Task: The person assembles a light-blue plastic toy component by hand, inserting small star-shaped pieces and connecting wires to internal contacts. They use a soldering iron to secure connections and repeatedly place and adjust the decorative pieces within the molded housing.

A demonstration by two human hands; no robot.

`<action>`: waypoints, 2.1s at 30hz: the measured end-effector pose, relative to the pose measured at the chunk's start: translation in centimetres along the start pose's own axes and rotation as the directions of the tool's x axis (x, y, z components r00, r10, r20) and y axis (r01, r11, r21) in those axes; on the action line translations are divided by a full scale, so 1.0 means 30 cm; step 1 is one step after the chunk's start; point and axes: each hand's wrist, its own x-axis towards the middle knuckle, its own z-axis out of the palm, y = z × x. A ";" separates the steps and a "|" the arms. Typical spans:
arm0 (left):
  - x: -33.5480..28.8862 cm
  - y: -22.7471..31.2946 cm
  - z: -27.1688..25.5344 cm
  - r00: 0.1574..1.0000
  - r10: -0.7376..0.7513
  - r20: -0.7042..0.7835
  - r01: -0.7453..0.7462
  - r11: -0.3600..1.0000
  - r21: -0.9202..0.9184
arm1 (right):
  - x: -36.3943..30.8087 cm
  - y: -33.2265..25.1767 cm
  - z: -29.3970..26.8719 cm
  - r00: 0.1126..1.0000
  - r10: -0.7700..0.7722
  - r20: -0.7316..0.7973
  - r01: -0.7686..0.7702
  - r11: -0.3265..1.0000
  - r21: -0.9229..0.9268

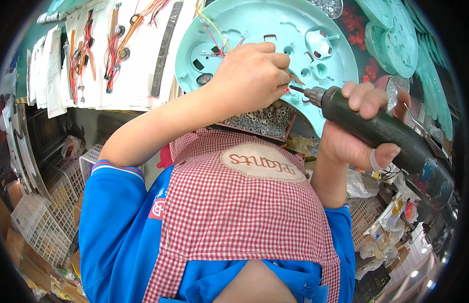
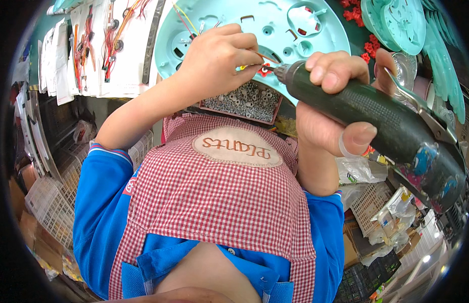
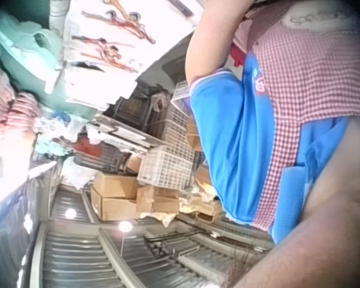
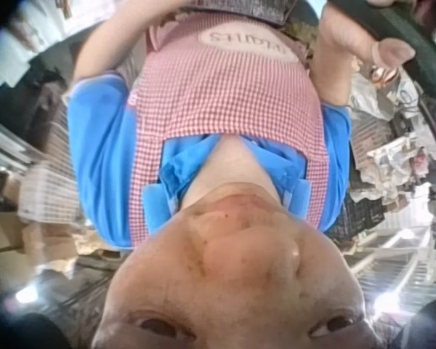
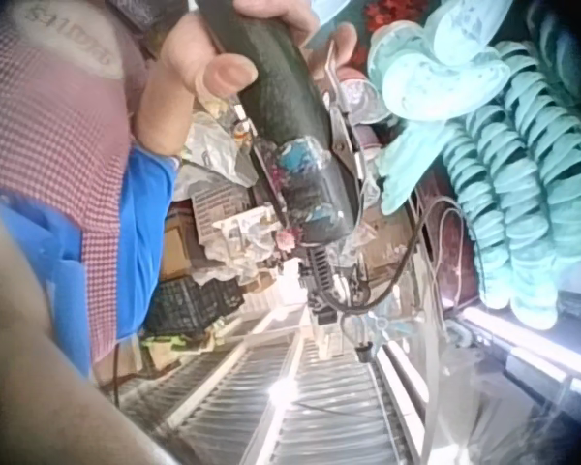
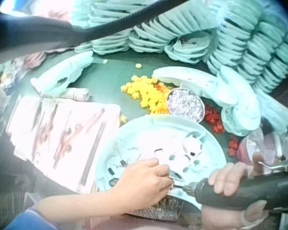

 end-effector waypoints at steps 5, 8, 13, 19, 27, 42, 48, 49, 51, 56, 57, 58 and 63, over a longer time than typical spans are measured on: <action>0.002 -0.008 0.001 0.998 -0.068 0.004 0.068 0.997 -0.037 | 0.020 0.029 -0.002 1.000 0.000 0.029 0.001 0.999 -0.041; 0.006 -0.016 0.010 0.998 -0.070 -0.002 0.070 0.996 -0.058 | 0.027 0.017 -0.008 0.999 0.002 0.041 -0.002 1.000 -0.005; 0.015 -0.022 0.015 0.997 -0.076 -0.013 0.075 0.995 -0.067 | 0.032 0.033 -0.014 0.998 0.015 0.062 -0.013 0.999 -0.030; 0.022 -0.020 0.016 0.997 -0.067 -0.031 0.065 0.997 -0.052 | 0.027 0.026 -0.021 0.999 -0.003 0.051 0.003 1.000 0.005; 0.020 -0.016 0.012 0.996 -0.090 -0.010 0.089 0.992 -0.092 | 0.030 0.027 -0.012 0.999 -0.002 0.052 0.002 1.000 -0.002; 0.087 0.001 -0.136 0.954 -0.166 0.251 0.283 0.779 -0.560 | -0.040 -0.056 -0.006 0.814 0.575 -0.077 -0.578 0.790 -0.206; 0.082 -0.013 -0.104 0.967 0.028 -0.255 -0.100 0.956 -0.276 | -0.071 -0.052 -0.005 0.785 0.602 -0.145 -0.619 0.753 -0.225; 0.068 -0.030 -0.109 0.962 0.094 -0.255 -0.134 0.980 -0.144 | -0.073 -0.058 -0.014 0.781 0.609 -0.136 -0.623 0.746 -0.236; 0.045 -0.034 -0.078 0.974 0.124 -0.192 -0.142 0.986 -0.085 | -0.096 -0.058 -0.035 0.794 0.600 -0.103 -0.605 0.758 -0.243; 0.030 -0.060 -0.032 0.930 -0.117 0.350 0.134 0.991 -0.025 | -0.063 -0.089 -0.027 0.850 0.491 -0.192 -0.525 0.757 -0.389; 0.028 -0.070 -0.016 0.925 -0.104 0.365 0.128 0.991 -0.043 | -0.053 -0.104 -0.052 0.832 0.535 -0.149 -0.554 0.788 -0.268; 0.024 -0.080 0.001 0.921 -0.091 0.380 0.123 0.991 -0.060 | -0.036 -0.115 -0.057 0.814 0.572 -0.099 -0.580 0.802 -0.142; 0.033 -0.076 0.011 0.932 -0.116 0.343 0.141 0.989 -0.046 | 0.000 -0.134 -0.029 0.836 0.528 -0.154 -0.547 0.824 -0.149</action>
